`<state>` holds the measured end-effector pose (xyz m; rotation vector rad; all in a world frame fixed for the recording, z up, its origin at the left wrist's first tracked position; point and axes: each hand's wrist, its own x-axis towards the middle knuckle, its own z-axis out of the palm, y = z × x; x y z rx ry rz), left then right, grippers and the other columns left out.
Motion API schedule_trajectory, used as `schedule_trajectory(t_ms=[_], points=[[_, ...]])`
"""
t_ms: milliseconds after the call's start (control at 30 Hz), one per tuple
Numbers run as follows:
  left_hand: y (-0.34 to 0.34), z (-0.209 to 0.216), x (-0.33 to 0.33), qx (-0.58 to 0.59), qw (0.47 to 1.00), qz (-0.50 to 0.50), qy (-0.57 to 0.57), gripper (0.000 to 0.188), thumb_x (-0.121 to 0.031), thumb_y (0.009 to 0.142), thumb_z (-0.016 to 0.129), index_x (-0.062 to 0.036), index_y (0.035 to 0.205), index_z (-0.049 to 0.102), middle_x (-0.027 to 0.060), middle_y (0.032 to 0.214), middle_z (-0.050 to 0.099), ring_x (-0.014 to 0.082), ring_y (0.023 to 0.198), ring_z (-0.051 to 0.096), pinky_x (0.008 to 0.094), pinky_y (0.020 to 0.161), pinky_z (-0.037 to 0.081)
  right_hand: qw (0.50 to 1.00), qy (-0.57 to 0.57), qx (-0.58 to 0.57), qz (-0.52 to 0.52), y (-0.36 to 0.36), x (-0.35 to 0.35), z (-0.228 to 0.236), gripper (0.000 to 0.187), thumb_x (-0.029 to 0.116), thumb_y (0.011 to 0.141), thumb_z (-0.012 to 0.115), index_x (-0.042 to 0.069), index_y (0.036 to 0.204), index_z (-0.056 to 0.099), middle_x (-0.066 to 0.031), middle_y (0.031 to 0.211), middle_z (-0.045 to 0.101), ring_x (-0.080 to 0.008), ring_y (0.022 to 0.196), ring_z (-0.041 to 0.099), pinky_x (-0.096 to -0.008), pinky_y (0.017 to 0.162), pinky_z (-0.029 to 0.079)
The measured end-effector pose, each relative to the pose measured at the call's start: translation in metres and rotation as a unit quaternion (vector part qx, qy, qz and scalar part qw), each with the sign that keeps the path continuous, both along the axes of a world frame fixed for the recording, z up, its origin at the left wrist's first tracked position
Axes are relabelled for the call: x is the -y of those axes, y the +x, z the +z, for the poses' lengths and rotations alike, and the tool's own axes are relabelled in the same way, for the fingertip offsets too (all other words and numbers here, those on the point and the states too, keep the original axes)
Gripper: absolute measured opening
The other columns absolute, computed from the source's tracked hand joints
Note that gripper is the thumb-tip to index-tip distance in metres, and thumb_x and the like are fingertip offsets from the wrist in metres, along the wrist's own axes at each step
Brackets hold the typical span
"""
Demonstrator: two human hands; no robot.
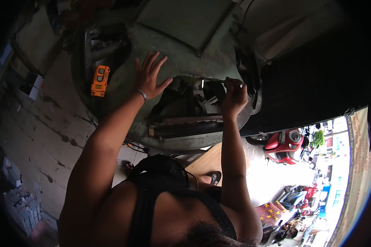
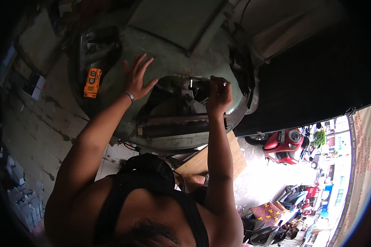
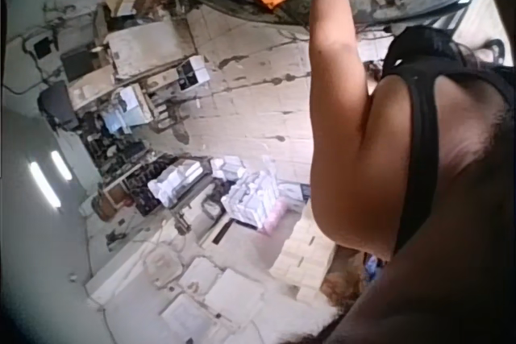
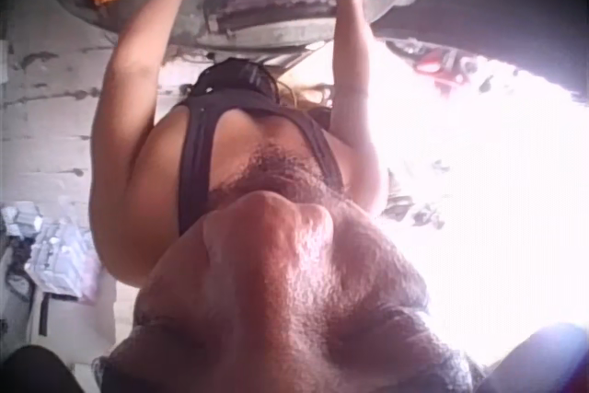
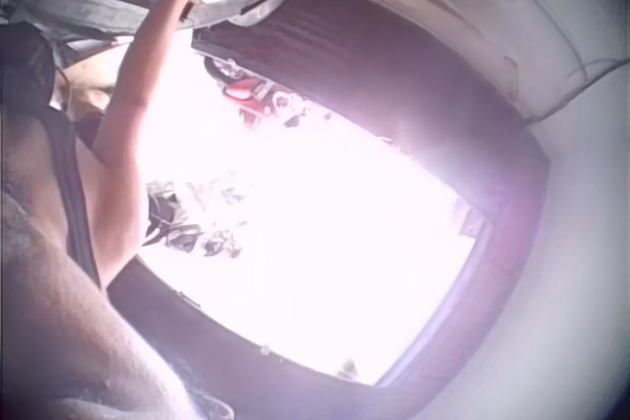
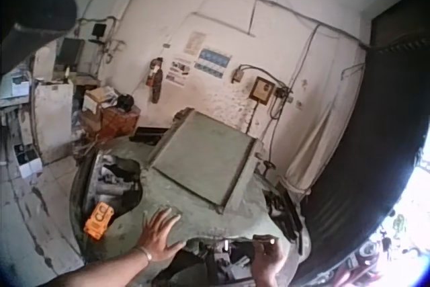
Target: The person works on a machine by loosening and tightening components using a metal tool and rotating the machine with a handheld remote control.
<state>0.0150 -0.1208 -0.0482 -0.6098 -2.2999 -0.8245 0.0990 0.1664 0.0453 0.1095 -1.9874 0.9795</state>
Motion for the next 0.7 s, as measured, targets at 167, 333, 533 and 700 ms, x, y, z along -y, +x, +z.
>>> schedule_trajectory(t_ms=[167,333,533,700], points=[[-0.007,-0.002,-0.03,-0.037,0.994,-0.107,-0.014,0.051,-0.046,0.089,0.072,-0.0176,0.131,0.064,0.0052,0.138,0.06,0.0255,0.136,0.051,0.0569,0.117,0.026,1.0,-0.029,0.001,0.005,-0.008,-0.003,-0.003,0.011,0.001,0.091,0.071,0.004,0.101,0.069,-0.0077,0.096,0.078,-0.0148,0.086,0.074,-0.0292,0.079,0.057],[-0.04,0.037,-0.096,-0.042,0.972,-0.23,-0.031,0.045,-0.046,0.088,0.075,-0.0196,0.125,0.067,0.0044,0.127,0.067,0.0246,0.132,0.056,0.0525,0.118,0.029,1.0,-0.014,0.015,-0.002,-0.005,0.007,0.002,0.012,0.0,0.089,0.07,0.004,0.1,0.068,-0.0095,0.091,0.077,-0.0186,0.084,0.075,-0.0313,0.074,0.057],[-0.073,0.007,-0.132,-0.078,0.949,-0.291,-0.096,0.035,-0.047,0.091,0.073,-0.0218,0.115,0.071,-0.0035,0.115,0.072,0.0203,0.128,0.059,0.052,0.117,0.03,0.999,-0.011,0.039,0.014,-0.014,0.011,0.008,0.008,0.003,0.091,0.07,0.004,0.097,0.066,-0.0106,0.089,0.076,-0.0242,0.082,0.076,-0.0315,0.071,0.056],[-0.082,0.002,-0.137,-0.127,0.94,-0.31,-0.069,0.024,-0.039,0.09,0.076,-0.0178,0.099,0.072,-0.0034,0.105,0.072,0.0196,0.121,0.063,0.0554,0.115,0.034,0.998,0.02,0.011,0.054,-0.018,0.001,0.013,0.027,0.016,0.088,0.077,0.003,0.109,0.065,-0.0137,0.098,0.074,-0.0276,0.091,0.074,-0.0351,0.076,0.056]])
